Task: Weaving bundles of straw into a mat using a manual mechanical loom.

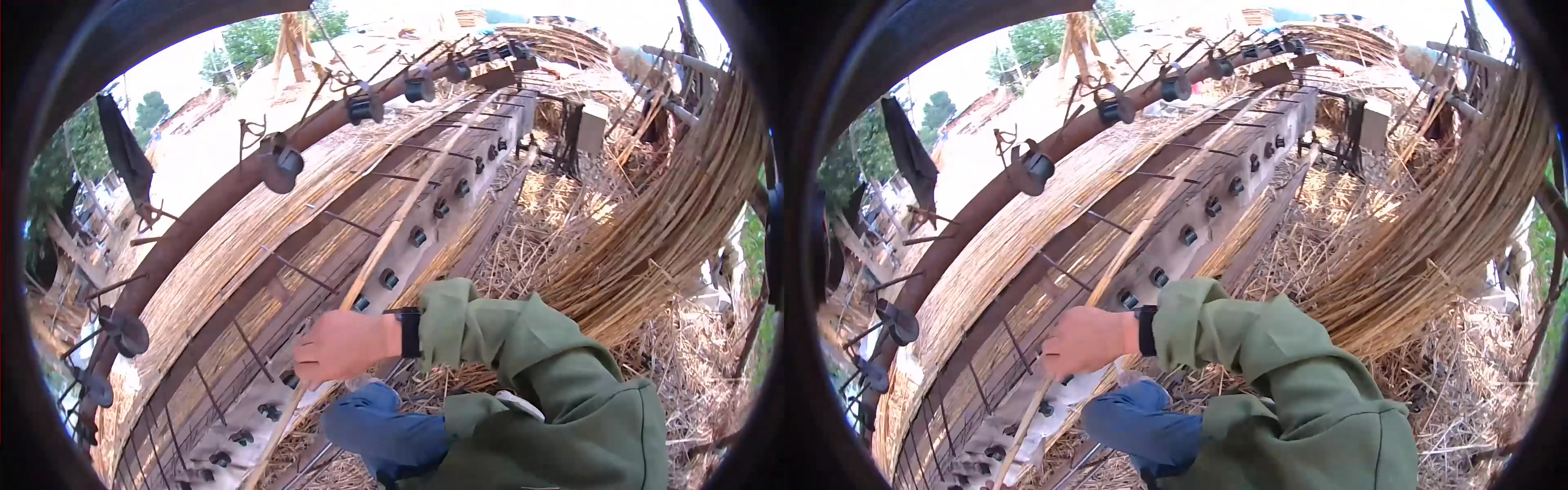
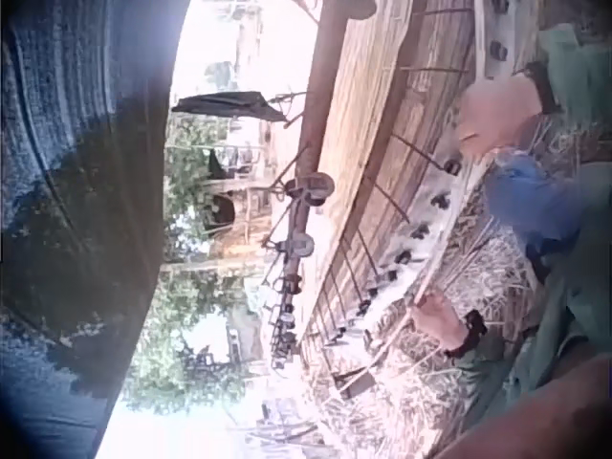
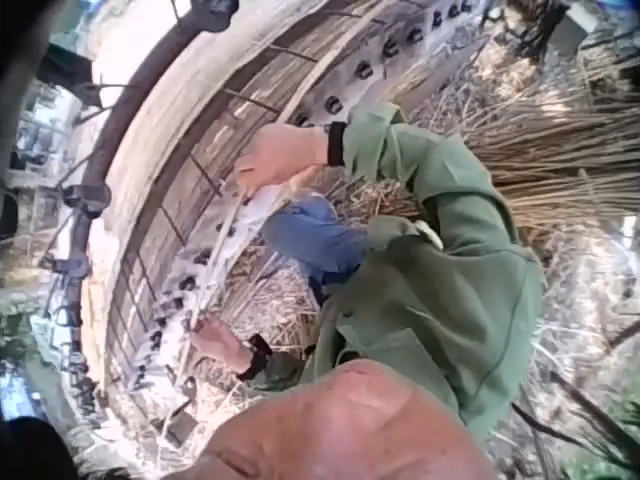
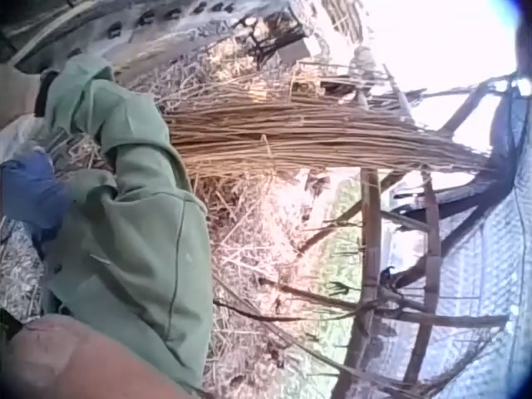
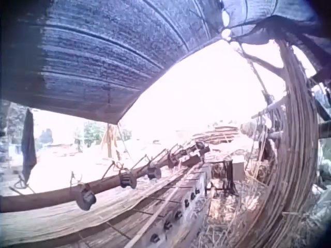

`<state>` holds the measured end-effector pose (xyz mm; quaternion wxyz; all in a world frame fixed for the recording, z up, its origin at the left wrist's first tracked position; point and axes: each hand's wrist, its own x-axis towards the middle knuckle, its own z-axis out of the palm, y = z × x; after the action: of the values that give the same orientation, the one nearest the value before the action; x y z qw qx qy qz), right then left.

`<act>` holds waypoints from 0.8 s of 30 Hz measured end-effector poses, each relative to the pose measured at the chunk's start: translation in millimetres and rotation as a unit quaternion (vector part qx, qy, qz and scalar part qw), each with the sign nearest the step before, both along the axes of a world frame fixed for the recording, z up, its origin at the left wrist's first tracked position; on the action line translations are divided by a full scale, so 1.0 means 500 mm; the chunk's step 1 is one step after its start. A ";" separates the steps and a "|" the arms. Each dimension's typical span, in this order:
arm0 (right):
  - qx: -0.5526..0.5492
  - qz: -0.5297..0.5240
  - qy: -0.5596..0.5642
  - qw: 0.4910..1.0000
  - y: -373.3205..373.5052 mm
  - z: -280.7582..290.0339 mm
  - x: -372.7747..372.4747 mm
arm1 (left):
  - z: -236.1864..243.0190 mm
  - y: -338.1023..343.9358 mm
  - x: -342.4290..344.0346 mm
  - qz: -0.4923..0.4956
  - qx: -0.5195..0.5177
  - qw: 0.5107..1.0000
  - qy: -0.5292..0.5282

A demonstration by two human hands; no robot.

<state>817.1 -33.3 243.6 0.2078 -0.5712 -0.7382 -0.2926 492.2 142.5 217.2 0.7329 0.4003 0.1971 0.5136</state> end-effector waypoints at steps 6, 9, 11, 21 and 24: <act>-0.011 -0.023 -0.041 0.999 -0.028 0.059 -0.005 | -0.025 0.019 0.019 -0.120 0.011 0.986 -0.119; -0.001 -0.063 -0.043 0.997 -0.044 0.032 0.023 | -0.038 0.038 0.058 -0.184 0.011 0.973 -0.137; 0.021 -0.086 -0.037 0.995 -0.052 0.000 0.055 | -0.031 0.051 0.085 -0.217 0.019 0.962 -0.167; 0.047 -0.117 0.015 0.992 0.119 0.047 0.176 | 0.000 0.088 0.145 -0.249 0.043 0.968 -0.004; 0.060 -0.147 0.063 0.985 0.193 0.048 0.228 | -0.070 0.050 0.125 -0.325 0.078 0.937 0.098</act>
<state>931.2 63.4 267.8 0.2427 -0.6774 -0.6127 -0.3267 554.7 167.4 182.2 0.8032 0.5470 0.0862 0.2198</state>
